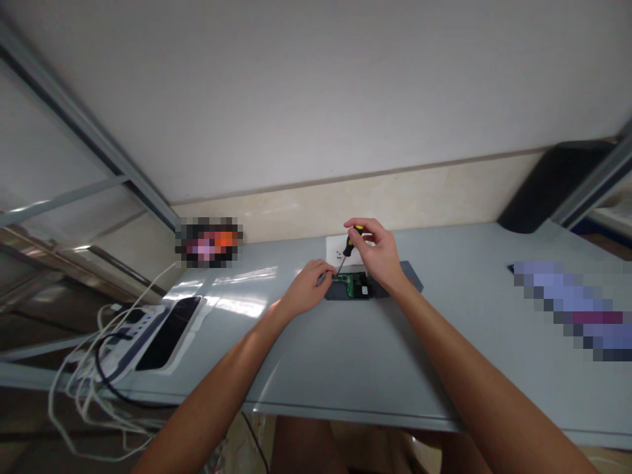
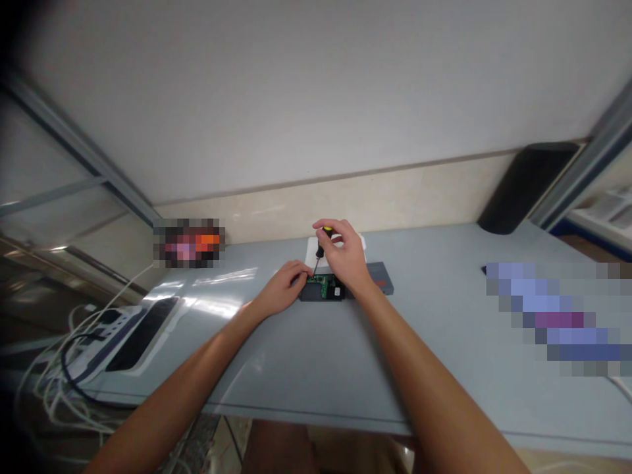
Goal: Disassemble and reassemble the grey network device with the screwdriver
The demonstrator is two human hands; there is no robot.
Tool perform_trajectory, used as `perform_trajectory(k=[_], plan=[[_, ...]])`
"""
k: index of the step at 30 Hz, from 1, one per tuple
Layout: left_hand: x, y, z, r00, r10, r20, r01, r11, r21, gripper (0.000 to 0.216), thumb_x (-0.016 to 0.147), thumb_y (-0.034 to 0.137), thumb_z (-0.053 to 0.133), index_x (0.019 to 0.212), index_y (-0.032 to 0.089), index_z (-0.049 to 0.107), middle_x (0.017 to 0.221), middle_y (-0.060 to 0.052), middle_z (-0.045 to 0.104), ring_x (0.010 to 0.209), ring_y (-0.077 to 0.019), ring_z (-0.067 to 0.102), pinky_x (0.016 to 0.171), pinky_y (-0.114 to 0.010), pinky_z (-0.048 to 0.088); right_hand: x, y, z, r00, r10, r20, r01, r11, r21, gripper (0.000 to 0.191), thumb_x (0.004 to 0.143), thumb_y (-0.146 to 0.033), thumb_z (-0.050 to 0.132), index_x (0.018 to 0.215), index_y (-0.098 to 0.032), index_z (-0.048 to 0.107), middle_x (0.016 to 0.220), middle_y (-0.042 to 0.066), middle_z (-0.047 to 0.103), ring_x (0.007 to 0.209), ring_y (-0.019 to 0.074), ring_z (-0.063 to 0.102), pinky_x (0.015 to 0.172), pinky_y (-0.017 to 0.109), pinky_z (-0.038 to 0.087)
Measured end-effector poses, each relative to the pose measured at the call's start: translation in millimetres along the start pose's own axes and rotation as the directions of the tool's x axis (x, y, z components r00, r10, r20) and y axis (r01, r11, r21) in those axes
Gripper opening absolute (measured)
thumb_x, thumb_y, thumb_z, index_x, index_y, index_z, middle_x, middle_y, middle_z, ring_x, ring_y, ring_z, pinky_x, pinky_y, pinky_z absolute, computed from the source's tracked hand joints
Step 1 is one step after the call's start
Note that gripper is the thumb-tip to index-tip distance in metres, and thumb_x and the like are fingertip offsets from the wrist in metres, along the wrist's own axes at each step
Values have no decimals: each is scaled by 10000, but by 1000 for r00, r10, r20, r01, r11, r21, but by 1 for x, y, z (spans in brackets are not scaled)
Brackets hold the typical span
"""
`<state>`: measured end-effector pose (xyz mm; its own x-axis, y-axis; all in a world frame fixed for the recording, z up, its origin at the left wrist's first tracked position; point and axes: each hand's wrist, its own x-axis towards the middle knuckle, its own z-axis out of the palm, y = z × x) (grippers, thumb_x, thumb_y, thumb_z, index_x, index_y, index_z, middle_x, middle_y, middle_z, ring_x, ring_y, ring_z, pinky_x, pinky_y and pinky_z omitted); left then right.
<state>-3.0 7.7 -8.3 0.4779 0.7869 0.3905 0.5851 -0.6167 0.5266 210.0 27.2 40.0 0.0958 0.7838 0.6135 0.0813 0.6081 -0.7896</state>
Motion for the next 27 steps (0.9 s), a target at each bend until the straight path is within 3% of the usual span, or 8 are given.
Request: perform_trajectory(k=[27], plan=[[1,-1,-1,1000,-4,13,3,1000,12,227,1094,238,500,1062,220,724,1053,-78,742,1063,-260,665,1005,-429,516,1,-2,-1,999,33,5,-33,999,3,202,974,-403,700,1081,-282,822,1124,53,752,930,195,721,838,369,611]])
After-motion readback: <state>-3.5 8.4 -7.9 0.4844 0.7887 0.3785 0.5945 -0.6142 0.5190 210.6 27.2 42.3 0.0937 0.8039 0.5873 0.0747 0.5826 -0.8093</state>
